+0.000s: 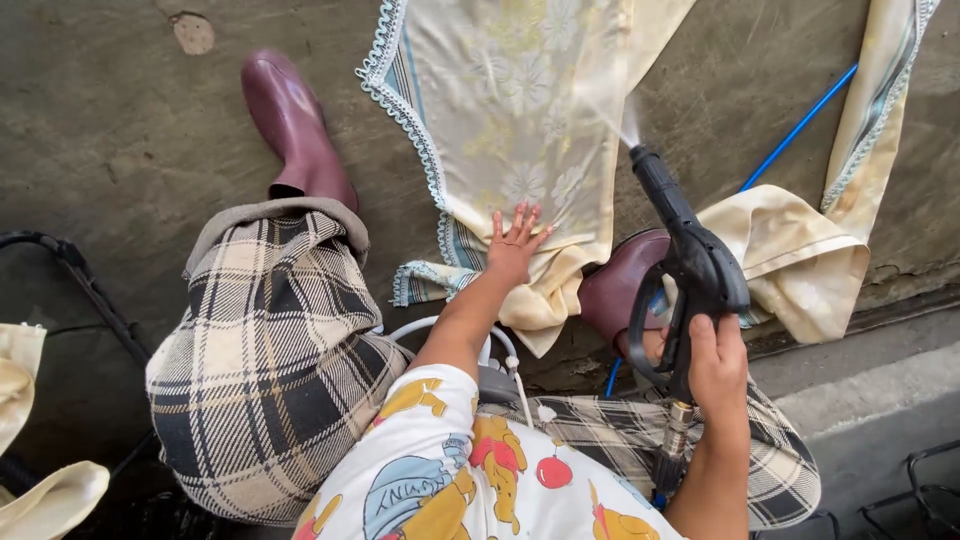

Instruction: Using a high-pressure water spray gun to clean a long piece of fabric laid out on the ground.

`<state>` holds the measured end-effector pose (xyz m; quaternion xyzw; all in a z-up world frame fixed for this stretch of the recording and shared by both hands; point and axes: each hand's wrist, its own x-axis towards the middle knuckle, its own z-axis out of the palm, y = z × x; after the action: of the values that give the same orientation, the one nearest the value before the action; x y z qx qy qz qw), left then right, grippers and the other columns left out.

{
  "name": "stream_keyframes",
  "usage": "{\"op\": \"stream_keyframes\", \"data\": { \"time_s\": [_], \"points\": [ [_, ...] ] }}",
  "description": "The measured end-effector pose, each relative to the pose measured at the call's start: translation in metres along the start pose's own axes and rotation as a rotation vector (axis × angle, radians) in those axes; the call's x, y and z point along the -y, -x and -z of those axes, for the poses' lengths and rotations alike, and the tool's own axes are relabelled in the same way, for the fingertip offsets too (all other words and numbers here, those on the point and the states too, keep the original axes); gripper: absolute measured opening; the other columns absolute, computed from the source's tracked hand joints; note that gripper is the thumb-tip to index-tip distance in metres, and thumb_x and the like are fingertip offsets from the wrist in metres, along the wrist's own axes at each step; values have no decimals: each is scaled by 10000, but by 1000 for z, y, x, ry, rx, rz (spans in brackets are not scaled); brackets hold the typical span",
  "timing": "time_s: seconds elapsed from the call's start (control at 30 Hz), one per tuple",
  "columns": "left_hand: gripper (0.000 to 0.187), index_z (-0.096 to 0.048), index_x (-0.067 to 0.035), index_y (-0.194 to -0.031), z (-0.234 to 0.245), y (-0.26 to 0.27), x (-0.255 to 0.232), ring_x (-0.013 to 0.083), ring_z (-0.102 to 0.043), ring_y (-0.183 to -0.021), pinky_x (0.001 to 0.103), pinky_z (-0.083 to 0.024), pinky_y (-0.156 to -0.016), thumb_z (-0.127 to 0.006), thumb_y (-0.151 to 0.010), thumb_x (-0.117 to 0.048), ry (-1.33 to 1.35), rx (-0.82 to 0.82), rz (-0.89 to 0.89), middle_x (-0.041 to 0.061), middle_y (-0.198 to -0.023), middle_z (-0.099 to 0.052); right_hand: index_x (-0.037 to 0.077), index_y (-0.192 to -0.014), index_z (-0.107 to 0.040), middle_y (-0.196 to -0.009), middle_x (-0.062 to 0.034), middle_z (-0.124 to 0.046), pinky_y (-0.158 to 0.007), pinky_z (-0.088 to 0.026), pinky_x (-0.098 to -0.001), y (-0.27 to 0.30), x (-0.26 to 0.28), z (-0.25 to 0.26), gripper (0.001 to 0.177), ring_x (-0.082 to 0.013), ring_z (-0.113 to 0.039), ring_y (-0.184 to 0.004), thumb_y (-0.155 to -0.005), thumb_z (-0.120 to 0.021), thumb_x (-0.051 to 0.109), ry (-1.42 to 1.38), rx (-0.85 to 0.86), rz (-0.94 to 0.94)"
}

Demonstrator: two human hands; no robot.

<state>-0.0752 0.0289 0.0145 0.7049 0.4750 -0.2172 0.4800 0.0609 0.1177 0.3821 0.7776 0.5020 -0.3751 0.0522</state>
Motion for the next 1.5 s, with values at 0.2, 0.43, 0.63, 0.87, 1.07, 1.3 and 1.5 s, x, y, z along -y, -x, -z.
{"op": "stream_keyframes", "data": {
  "time_s": [0.2, 0.43, 0.63, 0.87, 1.07, 1.3, 1.5],
  "points": [
    [1273, 7, -296, -1660, -38, -21, -12, 399, 204, -1553, 763, 51, -1194, -866, -754, -481, -55, 29, -2, 112, -1717, 162, 37, -1379, -542, -1111, -328, -648, -956, -441, -656, -8, -9, -1, 434, -523, -591, -1147, -1108, -481, 370, 5, -33, 2],
    [722, -607, -190, -1296, 0, -22, -17, 267, -339, -1397, 621, -306, -1093, -810, -736, -599, -30, -693, -18, 124, -1464, -412, -28, -1341, -475, -898, -155, -668, -639, -490, -293, -4, 13, 23, 311, -213, -622, -652, -1074, -399, 112, -303, -50, -5],
    [949, -190, -278, -1664, 81, -52, -11, 314, 75, -1597, 667, -106, -1265, -746, -933, -515, 112, -412, 63, 69, -1741, 30, 43, -1179, -515, -820, -180, -725, -679, -560, -416, -12, -12, 16, 226, -289, -716, -706, -1139, -427, 247, -204, -7, 22],
    [1104, -99, -254, -1674, 65, -48, -14, 357, 206, -1563, 728, -9, -1226, -759, -861, -604, -59, -190, 15, 60, -1728, 135, 39, -1326, -561, -1057, -306, -659, -889, -463, -657, -18, 10, 7, 406, -516, -625, -1063, -1110, -490, 375, 22, -48, 4],
    [1088, -85, -261, -1669, 43, -51, -18, 373, 227, -1553, 751, 7, -1210, -726, -866, -617, -65, -106, -26, 56, -1722, 166, 30, -1275, -552, -1005, -291, -653, -883, -471, -624, -27, 33, 14, 395, -486, -640, -1003, -1109, -483, 381, -13, -52, 90],
    [1021, -114, -256, -1662, 20, -38, -28, 385, 219, -1553, 778, 7, -1196, -695, -883, -570, -109, 16, -77, 46, -1720, 175, 74, -1121, -544, -818, -135, -719, -731, -546, -401, -13, 39, 26, 219, -263, -708, -758, -1111, -478, 283, -124, -100, 150],
    [709, -142, -272, -1654, -18, -31, -44, 400, 235, -1542, 819, 39, -1149, -477, -1037, -371, -133, 93, -74, 41, -1718, 187, 80, -1139, -598, -760, -147, -655, -751, -527, -444, 24, 50, 19, 237, -268, -660, -765, -1119, -515, 301, -45, -186, 73]
  ]
}}
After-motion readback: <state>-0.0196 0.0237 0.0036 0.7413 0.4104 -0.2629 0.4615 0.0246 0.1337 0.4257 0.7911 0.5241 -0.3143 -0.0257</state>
